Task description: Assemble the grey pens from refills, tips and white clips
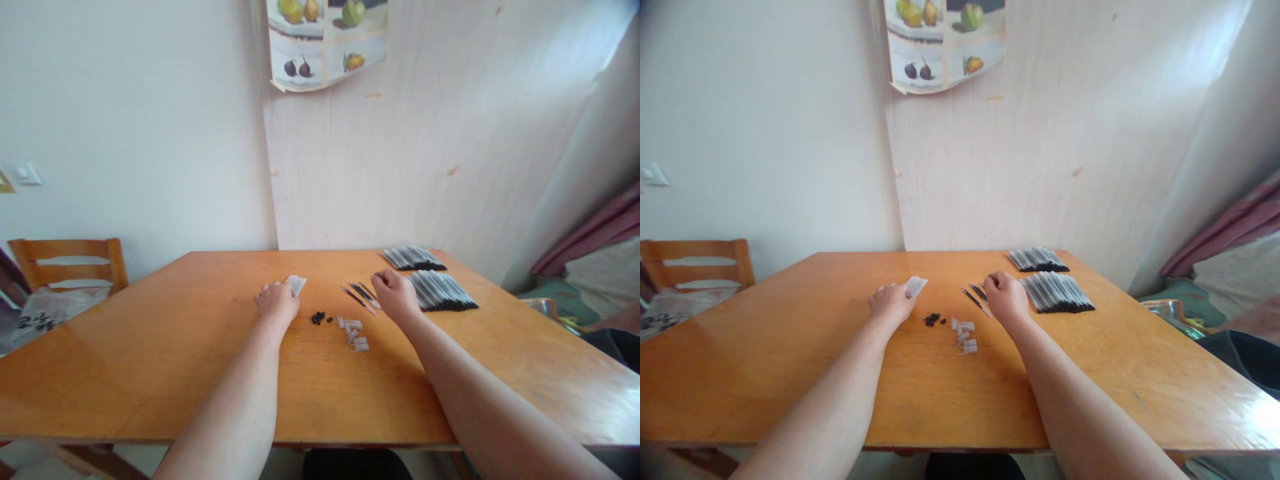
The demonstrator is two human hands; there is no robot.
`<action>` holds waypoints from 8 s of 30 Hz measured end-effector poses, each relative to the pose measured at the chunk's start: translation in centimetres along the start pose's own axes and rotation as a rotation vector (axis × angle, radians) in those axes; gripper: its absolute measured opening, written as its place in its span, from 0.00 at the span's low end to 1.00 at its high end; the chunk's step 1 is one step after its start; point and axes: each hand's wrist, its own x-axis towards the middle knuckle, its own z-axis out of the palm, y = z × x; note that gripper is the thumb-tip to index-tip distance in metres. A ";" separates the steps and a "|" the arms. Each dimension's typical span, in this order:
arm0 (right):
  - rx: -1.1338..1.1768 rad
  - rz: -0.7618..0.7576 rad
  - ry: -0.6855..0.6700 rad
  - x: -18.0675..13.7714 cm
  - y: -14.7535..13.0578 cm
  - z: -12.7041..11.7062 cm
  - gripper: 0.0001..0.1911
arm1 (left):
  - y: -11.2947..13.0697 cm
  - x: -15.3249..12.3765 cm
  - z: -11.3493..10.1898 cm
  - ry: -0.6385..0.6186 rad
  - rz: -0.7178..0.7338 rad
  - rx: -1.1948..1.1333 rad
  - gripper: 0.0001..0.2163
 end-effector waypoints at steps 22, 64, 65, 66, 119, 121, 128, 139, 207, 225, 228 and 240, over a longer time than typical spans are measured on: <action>-0.030 0.002 0.019 0.3 0.8 -0.5 0.15 | 0.8 -0.4 -0.6 0.123 0.114 -0.252 0.11; -0.363 0.197 -0.362 1.8 3.6 0.5 0.11 | 3.6 -1.5 -0.3 0.270 0.569 -0.338 0.13; -0.358 0.190 -0.351 1.8 3.6 0.4 0.12 | 3.6 -1.6 -0.4 0.271 0.567 -0.337 0.14; -0.347 0.184 -0.334 1.8 3.5 0.2 0.12 | 3.6 -1.6 -0.4 0.274 0.563 -0.336 0.14; 1.303 0.302 -0.291 0.1 0.5 -1.3 0.11 | 4.8 -2.8 0.5 0.045 0.578 -0.576 0.08; 1.295 0.296 -0.295 0.0 0.3 -1.2 0.11 | 4.8 -2.8 0.6 0.044 0.583 -0.578 0.08; 1.222 0.271 -0.283 -0.3 -0.1 -1.0 0.15 | 5.0 -3.0 0.7 -0.018 0.600 -0.607 0.08; 1.202 0.250 -0.246 -0.3 -0.1 -0.9 0.17 | 5.1 -3.1 0.6 -0.068 0.615 -0.648 0.10; 0.319 -0.248 -0.291 -2.4 -2.0 2.8 0.04 | 4.5 -2.3 0.5 0.034 0.543 -0.769 0.10; 0.645 -0.099 -0.311 -1.8 -1.8 2.3 0.05 | 5.1 -3.1 0.2 -0.067 0.665 -0.816 0.12; 0.637 -0.121 -0.315 -1.8 -1.4 2.6 0.06 | 5.1 -3.1 0.4 -0.072 0.671 -0.808 0.12; 0.511 -0.184 -0.329 -1.8 -1.3 2.7 0.08 | 5.1 -3.0 0.6 -0.056 0.719 -0.770 0.10</action>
